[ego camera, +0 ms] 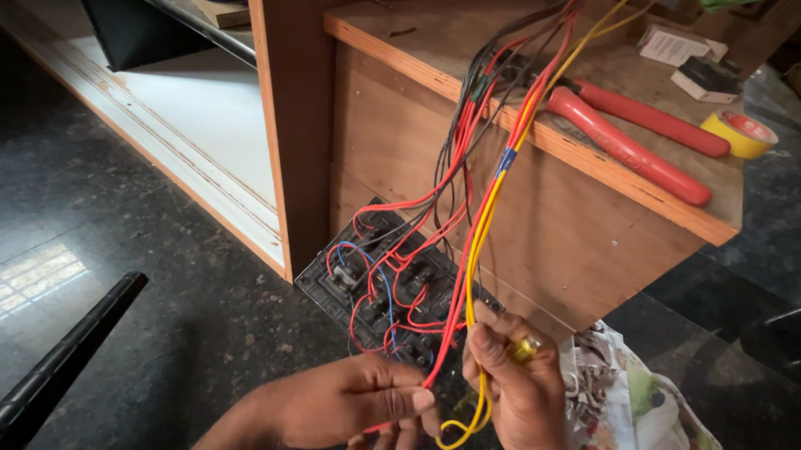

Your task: The person is repairing an electrical panel by connecting and securing wires. They use a screwdriver to tighten connections and pliers to cut and strip wires. The task involves handling multiple colored wires and ensuring they are properly connected to the panel.

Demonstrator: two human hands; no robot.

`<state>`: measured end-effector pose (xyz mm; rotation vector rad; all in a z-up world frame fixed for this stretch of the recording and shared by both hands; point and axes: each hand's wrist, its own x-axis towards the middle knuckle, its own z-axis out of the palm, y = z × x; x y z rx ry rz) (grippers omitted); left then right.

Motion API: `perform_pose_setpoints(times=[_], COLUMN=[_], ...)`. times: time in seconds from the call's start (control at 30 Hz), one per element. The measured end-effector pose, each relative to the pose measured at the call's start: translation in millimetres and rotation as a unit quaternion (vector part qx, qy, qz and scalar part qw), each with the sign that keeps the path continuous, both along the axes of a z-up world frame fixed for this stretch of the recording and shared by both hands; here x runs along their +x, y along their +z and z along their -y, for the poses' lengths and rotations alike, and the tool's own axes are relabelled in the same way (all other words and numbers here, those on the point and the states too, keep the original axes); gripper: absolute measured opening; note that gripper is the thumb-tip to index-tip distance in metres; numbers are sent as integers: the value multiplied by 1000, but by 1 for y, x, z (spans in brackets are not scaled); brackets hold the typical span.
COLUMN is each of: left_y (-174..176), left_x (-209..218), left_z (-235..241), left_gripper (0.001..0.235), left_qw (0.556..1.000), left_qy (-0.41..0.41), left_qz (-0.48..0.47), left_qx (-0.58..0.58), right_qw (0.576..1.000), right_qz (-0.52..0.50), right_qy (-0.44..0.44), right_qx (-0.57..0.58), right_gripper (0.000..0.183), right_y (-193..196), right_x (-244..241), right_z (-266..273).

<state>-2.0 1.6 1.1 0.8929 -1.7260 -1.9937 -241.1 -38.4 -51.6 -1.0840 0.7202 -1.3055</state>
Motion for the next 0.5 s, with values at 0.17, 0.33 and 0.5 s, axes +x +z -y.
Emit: perform_pose_setpoints(times=[0.17, 0.33, 0.5], left_y=[-5, -9, -15], left_x=[-4, -10, -14], left_z=[1, 1, -1], left_gripper=[38, 39, 37], left_qw=[999, 999, 998], left_qy=[8, 33, 39], left_qz=[-28, -13, -37], left_qx=[13, -5, 21], right_qw=[1000, 999, 999], right_qz=[-5, -30, -39], right_qy=[-3, -1, -6], right_qx=[-2, -37, -24], right_gripper=[20, 17, 24], right_y=[0, -2, 4], right_x=[-6, -1, 5], right_z=[2, 2, 1])
